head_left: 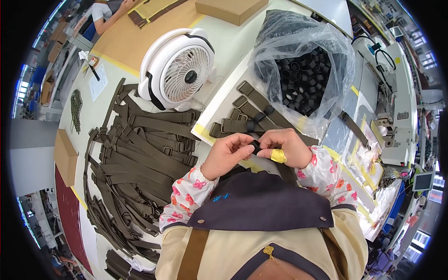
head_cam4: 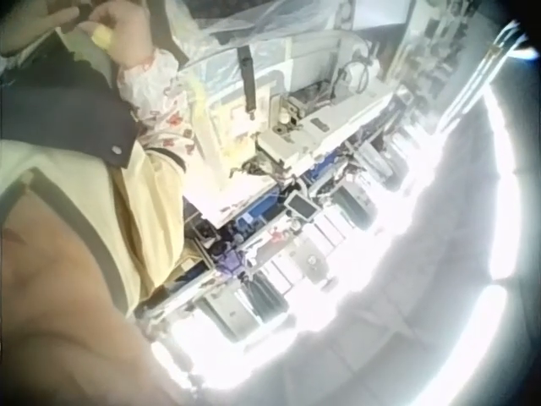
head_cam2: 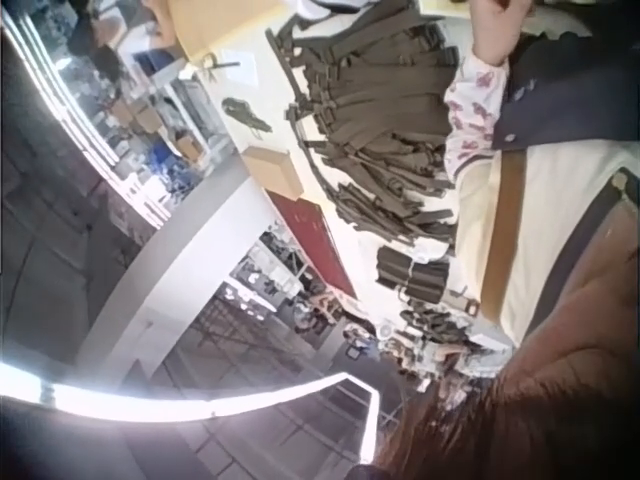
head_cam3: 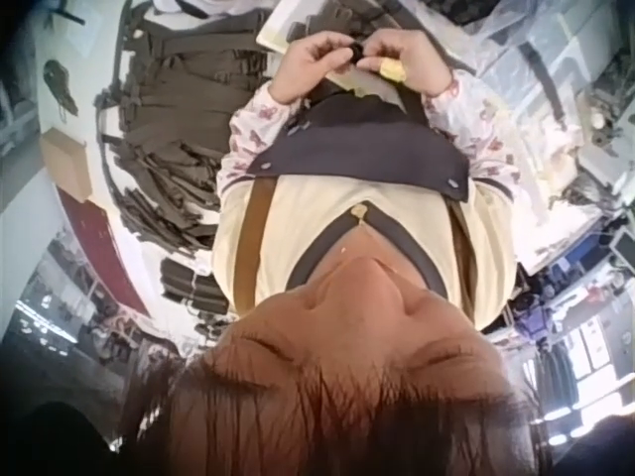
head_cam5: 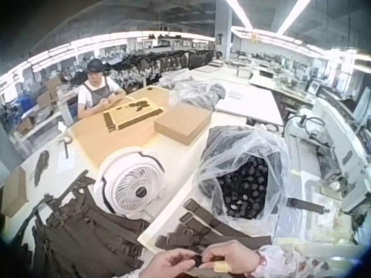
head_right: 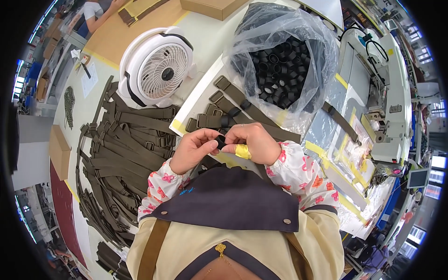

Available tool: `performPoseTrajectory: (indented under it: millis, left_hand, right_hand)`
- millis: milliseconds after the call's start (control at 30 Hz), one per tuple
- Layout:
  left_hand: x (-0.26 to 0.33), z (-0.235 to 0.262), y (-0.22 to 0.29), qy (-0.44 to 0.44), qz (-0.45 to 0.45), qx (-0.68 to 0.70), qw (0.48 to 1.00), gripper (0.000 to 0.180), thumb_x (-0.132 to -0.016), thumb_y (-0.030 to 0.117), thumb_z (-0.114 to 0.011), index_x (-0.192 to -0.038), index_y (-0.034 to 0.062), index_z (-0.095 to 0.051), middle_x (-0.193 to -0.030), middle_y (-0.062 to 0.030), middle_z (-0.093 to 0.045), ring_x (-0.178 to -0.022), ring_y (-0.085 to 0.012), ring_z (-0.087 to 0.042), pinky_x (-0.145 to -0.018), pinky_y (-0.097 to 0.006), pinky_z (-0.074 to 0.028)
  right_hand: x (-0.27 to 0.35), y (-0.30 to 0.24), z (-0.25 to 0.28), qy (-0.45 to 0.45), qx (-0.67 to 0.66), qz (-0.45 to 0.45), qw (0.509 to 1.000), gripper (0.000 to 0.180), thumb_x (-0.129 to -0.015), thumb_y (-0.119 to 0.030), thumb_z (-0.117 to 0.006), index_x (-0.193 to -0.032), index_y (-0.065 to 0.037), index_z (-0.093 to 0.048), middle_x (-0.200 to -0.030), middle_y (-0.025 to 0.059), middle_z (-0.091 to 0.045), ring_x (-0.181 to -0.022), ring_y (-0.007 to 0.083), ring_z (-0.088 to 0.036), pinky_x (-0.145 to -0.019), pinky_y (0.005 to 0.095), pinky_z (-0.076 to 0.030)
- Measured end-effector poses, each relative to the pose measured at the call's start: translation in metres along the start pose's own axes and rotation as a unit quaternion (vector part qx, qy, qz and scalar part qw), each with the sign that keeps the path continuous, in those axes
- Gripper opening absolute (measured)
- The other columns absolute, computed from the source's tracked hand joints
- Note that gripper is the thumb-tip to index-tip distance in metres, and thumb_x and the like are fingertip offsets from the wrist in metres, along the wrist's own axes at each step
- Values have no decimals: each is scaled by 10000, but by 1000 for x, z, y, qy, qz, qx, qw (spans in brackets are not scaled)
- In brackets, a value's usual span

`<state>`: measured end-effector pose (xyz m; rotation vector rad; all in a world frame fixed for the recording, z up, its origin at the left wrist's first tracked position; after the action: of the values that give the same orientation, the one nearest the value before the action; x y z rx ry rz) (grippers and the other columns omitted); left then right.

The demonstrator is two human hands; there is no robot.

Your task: Assembling plastic buckles and sliders onto nylon webbing straps.

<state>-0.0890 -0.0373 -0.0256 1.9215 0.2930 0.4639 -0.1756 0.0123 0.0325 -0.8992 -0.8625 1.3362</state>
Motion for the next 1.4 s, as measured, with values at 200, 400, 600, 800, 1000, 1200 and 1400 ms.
performPoseTrajectory:
  millis: [200,400,600,800,1000,1200,1400]
  left_hand:
    - [7,-1,-23,-25,88,153,984,149,-852,134,-571,-920,2,-565,-738,-35,-603,-627,-78,-567,-582,-208,-476]
    - [18,8,-24,27,75,182,980,136,-852,139,-573,-897,10,-574,-697,-21,-595,-586,-59,-548,-535,-191,-455]
    - [23,10,-27,17,-24,-108,994,108,-826,100,-582,-869,1,-595,-655,-39,-594,-563,-83,-560,-517,-212,-446]
    - [47,124,11,209,-141,-649,718,231,-680,54,-548,-908,49,-581,-953,-87,-587,-959,-249,-536,-769,-330,-448]
    - [33,141,0,183,-217,-787,548,170,-700,63,-531,-864,54,-574,-971,-84,-589,-954,-244,-538,-836,-348,-409]
    - [88,230,74,478,-232,-510,677,83,-745,39,-626,-805,25,-569,-729,-112,-581,-596,-271,-558,-538,-316,-452]
    - [95,121,133,327,-340,-659,586,212,-657,-68,-581,-598,0,-389,-796,-139,-523,-693,-272,-534,-654,-330,-463]
  right_hand:
    - [7,23,-25,-15,-278,-148,949,165,-756,-70,-676,-796,4,-534,-682,31,-567,-611,90,-559,-561,220,-461]
    - [2,24,-33,9,-350,-176,920,165,-781,-46,-639,-894,17,-537,-707,25,-567,-628,97,-568,-586,227,-477]
    - [7,34,-53,-50,-78,-120,988,131,-795,-67,-618,-849,40,-564,-635,48,-567,-577,103,-562,-545,239,-459]
    - [15,47,-60,-17,-43,-112,993,152,-744,-49,-654,-839,32,-567,-631,80,-559,-506,117,-532,-479,252,-419]
    - [11,39,-61,-9,-15,-55,998,173,-746,-48,-653,-866,30,-555,-650,69,-555,-508,111,-527,-492,234,-420]
    - [16,47,-52,-3,-47,-87,995,198,-744,-66,-665,-885,20,-556,-692,67,-555,-545,108,-518,-510,233,-421]
    - [16,70,-72,-29,-276,-201,939,220,-775,-128,-664,-915,4,-557,-736,5,-549,-620,56,-511,-560,209,-420]
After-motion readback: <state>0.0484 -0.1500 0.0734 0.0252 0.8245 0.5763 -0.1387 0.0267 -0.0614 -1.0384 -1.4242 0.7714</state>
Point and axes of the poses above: each hand's wrist, its own x-axis away from the middle knuckle, its own z-axis out of the back of the hand, y = z × x, the point moved 10 cm from there along -x, towards the middle knuckle
